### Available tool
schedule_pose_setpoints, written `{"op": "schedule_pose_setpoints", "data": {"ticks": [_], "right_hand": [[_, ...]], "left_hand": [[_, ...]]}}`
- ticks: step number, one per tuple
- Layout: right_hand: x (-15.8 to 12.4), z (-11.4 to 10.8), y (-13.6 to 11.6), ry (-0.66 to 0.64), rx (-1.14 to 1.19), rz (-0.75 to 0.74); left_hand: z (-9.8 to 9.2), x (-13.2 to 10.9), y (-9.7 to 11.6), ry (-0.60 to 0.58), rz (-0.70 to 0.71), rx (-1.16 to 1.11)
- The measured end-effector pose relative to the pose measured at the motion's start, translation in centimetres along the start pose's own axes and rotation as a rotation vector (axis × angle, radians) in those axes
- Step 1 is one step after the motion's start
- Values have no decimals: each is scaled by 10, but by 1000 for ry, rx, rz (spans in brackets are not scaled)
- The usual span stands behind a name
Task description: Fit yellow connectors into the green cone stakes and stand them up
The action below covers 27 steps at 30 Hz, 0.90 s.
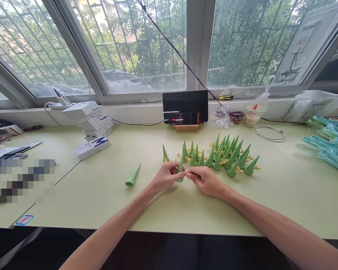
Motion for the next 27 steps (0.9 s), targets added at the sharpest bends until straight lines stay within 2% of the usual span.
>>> {"op": "schedule_pose_setpoints", "data": {"ticks": [16,23,25,27], "right_hand": [[0,0,0,0,7,0],[1,-2,-2,18,32,43],[1,-3,-2,41,46,71],[1,-4,-1,73,44,91]], "left_hand": [[0,-1,3,1,12,47],[0,1,4,11,-2,17],[-4,1,7,33,-10,-1],[-14,1,10,121,6,10]]}}
Point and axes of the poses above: each hand's wrist, its own x-axis towards the middle knuckle, its own z-axis out of the palm, y = z × x, the point moved 2 cm from there along x, towards the middle knuckle, and after that the axes turned 2 degrees about x, right-handed, at the moved point
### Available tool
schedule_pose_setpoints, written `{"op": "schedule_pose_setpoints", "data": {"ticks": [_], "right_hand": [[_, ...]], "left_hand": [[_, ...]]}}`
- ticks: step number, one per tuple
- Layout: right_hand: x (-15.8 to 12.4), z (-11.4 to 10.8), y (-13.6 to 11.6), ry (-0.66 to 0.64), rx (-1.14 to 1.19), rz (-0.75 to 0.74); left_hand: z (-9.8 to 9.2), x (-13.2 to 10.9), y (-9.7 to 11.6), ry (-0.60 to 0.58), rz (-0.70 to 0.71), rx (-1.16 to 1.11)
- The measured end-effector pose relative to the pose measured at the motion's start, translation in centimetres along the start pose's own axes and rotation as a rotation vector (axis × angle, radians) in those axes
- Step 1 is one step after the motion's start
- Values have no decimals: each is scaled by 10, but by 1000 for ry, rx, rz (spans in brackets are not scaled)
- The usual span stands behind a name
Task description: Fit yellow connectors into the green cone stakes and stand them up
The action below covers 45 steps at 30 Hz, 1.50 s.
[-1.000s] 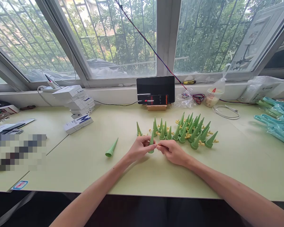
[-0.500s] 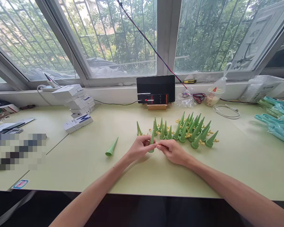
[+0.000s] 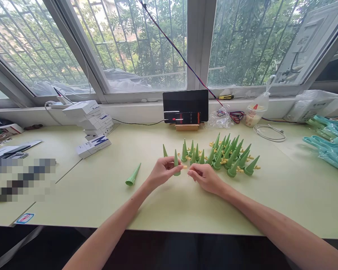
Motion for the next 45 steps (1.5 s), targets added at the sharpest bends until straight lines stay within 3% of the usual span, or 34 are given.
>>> {"op": "schedule_pose_setpoints", "data": {"ticks": [5,8,11,19,38,45], "right_hand": [[-1,1,3,24,-22,0],[-2,2,5,23,-29,3],[-2,2,6,34,-24,-6],[-3,3,6,5,-77,-21],[-3,3,3,-3,-121,-62],[-3,3,4,-15,-114,-51]], "left_hand": [[-38,3,5,485,145,102],[-53,4,3,665,107,186],[-60,5,-3,747,51,318],[-61,13,-24,673,-35,549],[-56,23,-37,574,-25,397],[-45,34,-49,451,25,277]]}}
Point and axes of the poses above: each hand's wrist, its own x-axis towards the middle knuckle, its own z-axis out of the palm, y = z × x, the point moved 2 cm from there along x, towards the middle knuckle, and after that the axes turned 2 degrees about x, right-handed, at the moved point
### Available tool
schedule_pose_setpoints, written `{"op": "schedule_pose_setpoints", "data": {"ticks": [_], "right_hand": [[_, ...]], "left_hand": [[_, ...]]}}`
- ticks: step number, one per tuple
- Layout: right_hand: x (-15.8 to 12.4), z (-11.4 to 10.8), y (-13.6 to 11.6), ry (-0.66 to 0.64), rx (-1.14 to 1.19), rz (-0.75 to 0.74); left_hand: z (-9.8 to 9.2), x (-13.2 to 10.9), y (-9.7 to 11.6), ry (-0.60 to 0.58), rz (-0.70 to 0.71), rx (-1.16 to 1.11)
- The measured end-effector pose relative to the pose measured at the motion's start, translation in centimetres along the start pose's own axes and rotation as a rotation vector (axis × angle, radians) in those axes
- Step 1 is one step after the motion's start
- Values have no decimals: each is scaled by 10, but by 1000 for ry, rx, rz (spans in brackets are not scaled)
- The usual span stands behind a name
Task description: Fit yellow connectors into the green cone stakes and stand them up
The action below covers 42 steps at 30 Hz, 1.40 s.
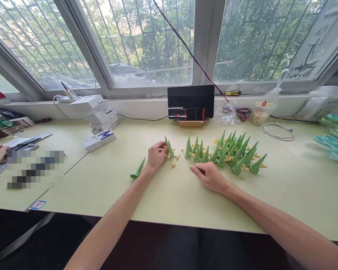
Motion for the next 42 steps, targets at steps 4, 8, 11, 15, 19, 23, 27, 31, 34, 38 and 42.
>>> {"op": "schedule_pose_setpoints", "data": {"ticks": [4,8,11,15,19,23,27,31,34,38,42], "right_hand": [[0,0,0,0,-9,3],[0,0,1,-2,-14,5],[0,0,1,-2,-17,4],[0,0,0,-2,-18,5],[0,-1,0,4,-15,19],[-1,-2,-1,-1,0,42],[-2,-1,-1,-9,4,53],[-2,-1,0,-21,-13,41],[-1,-1,-1,-23,-41,26],[-1,-1,-3,-27,-68,5],[-2,1,-3,-29,-55,10]], "left_hand": [[5,-1,-1,-31,20,-24],[6,-2,0,-50,23,-28],[3,-3,3,-28,28,-14],[-8,-5,12,135,92,61],[-11,-7,18,66,124,81],[-5,-9,16,-70,131,84],[-1,-10,14,-147,118,70],[-1,-10,14,-179,109,30],[-2,-10,14,-181,109,11],[-3,-8,15,-154,144,38],[-6,-8,17,-153,197,95]]}}
Point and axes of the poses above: each hand's wrist, its own x-axis towards the middle knuckle, its own z-axis out of the palm, y = z × x, the point moved 2 cm from there along x, towards the middle knuckle, and after that the axes turned 2 degrees about x, right-handed, at the moved point
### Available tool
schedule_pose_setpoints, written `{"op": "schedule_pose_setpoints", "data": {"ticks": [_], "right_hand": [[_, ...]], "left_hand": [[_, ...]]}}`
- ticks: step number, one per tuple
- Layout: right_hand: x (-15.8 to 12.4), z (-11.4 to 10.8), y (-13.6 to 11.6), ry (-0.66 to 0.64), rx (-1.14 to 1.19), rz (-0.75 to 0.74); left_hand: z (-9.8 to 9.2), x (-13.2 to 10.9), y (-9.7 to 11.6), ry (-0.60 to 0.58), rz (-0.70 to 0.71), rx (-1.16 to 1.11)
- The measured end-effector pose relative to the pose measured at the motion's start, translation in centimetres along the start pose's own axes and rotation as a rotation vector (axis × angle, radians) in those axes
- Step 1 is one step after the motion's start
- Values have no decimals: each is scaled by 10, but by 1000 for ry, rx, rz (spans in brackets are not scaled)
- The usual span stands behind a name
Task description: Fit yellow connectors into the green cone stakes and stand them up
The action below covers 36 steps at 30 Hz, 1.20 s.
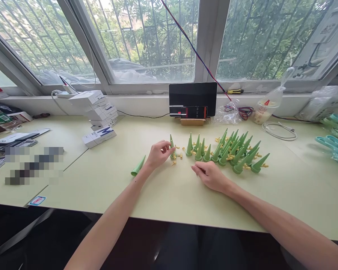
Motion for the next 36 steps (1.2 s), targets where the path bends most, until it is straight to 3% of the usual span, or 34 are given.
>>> {"op": "schedule_pose_setpoints", "data": {"ticks": [8,14,24,36], "right_hand": [[-1,4,-4,-7,-22,-13],[6,12,-15,113,-296,-33],[69,24,-37,-147,-678,321],[69,32,-23,-162,-676,307]], "left_hand": [[3,-3,-2,-45,29,87],[1,-3,-2,-20,77,120],[-4,-2,3,91,50,100],[0,-4,5,30,48,66]]}}
Point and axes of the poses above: each hand's wrist, its own x-axis towards the middle knuckle, its own z-axis out of the palm, y = z × x, the point moved 2 cm from there along x, towards the middle knuckle, and after that the axes turned 2 degrees about x, right-handed, at the moved point
